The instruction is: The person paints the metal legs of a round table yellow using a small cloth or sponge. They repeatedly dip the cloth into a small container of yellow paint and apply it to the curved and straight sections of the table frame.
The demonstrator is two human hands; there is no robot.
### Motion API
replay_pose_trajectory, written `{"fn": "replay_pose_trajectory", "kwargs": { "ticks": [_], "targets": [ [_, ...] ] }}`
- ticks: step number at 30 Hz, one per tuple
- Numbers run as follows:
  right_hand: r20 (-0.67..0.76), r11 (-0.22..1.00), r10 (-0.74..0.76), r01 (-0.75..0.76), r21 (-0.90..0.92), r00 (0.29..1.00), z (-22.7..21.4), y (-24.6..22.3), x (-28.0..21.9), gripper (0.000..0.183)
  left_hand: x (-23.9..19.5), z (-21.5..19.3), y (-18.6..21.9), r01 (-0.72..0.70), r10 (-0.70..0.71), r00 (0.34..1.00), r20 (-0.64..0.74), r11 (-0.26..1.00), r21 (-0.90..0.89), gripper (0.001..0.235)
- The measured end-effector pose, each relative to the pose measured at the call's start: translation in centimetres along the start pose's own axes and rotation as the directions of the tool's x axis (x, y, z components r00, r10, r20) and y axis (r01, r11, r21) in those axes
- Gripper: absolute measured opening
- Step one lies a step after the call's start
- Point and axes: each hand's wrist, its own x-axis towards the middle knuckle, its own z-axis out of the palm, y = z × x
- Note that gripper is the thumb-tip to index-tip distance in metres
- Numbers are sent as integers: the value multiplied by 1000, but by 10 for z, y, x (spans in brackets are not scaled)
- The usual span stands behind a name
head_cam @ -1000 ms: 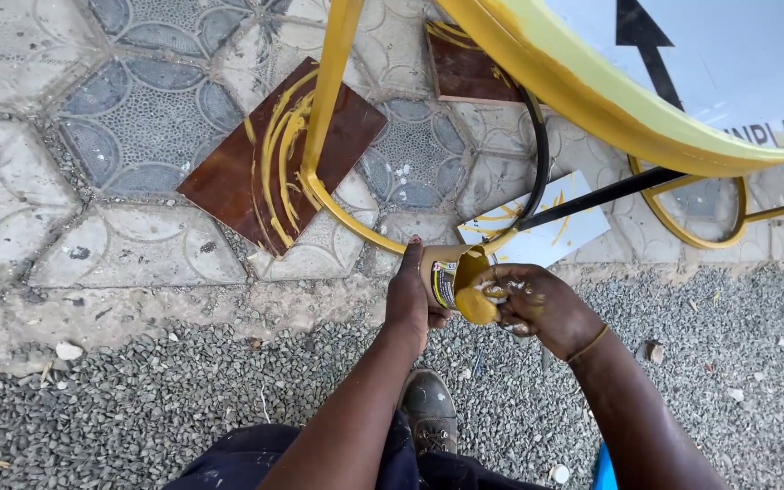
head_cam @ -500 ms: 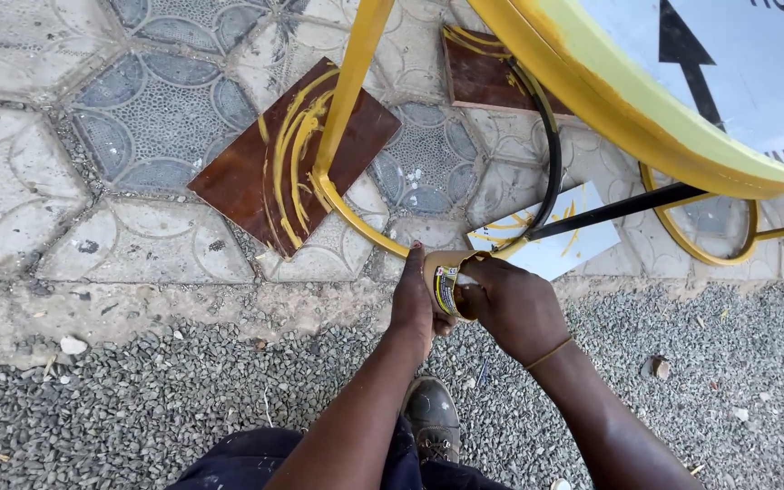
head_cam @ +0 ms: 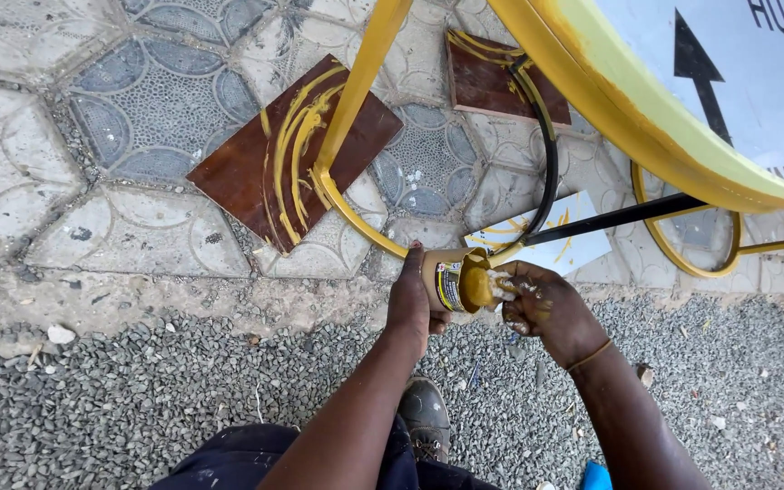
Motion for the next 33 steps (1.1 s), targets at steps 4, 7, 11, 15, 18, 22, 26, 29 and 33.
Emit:
{"fn": "replay_pose_trajectory", "kwargs": {
  "ticks": [4, 7, 11, 15, 18, 22, 26, 29, 33],
  "targets": [
    [51, 993, -5, 11, -116, 999, 8, -9, -8, 33, 3, 2, -5, -4, 4, 1000, 0, 1000, -13, 61],
    [4, 980, 62, -60, -189, 998, 6, -15, -9, 32, 9, 1, -10, -8, 10, 998, -70, 999, 37, 62],
    [-21, 985, 135, -137, -109, 991, -8, -5, 11, 30, 10, 2, -8, -30, 35, 992, -124, 999, 44, 60],
    [-123, 980, 145, -160, -122, 982, -7, 0, 29, 26, 29, -1, -21, -59, 61, 989, -132, 998, 19, 60],
    [-54, 976, 147, -154, -152, 988, 12, -19, 5, 28, 28, 4, -27, -94, 99, 973, -207, 995, 36, 61],
    [-61, 979, 155, -162, -127, 986, -4, -9, 19, 31, 25, 8, -22, -108, 117, 970, -211, 993, 54, 65],
    [-78, 980, 131, -141, -141, 988, -8, 15, 44, 28, 24, 9, -21, -122, 142, 965, -218, 987, 105, 67],
    [-56, 969, 145, -153, -192, 988, -9, 17, 46, 28, 23, 10, -18, -114, 139, 965, -221, 986, 120, 69],
    [-3, 982, 89, -88, -165, 996, -15, 33, 63, 27, 41, -2, -29, -104, 131, 967, -218, 986, 132, 73]
  ]
}}
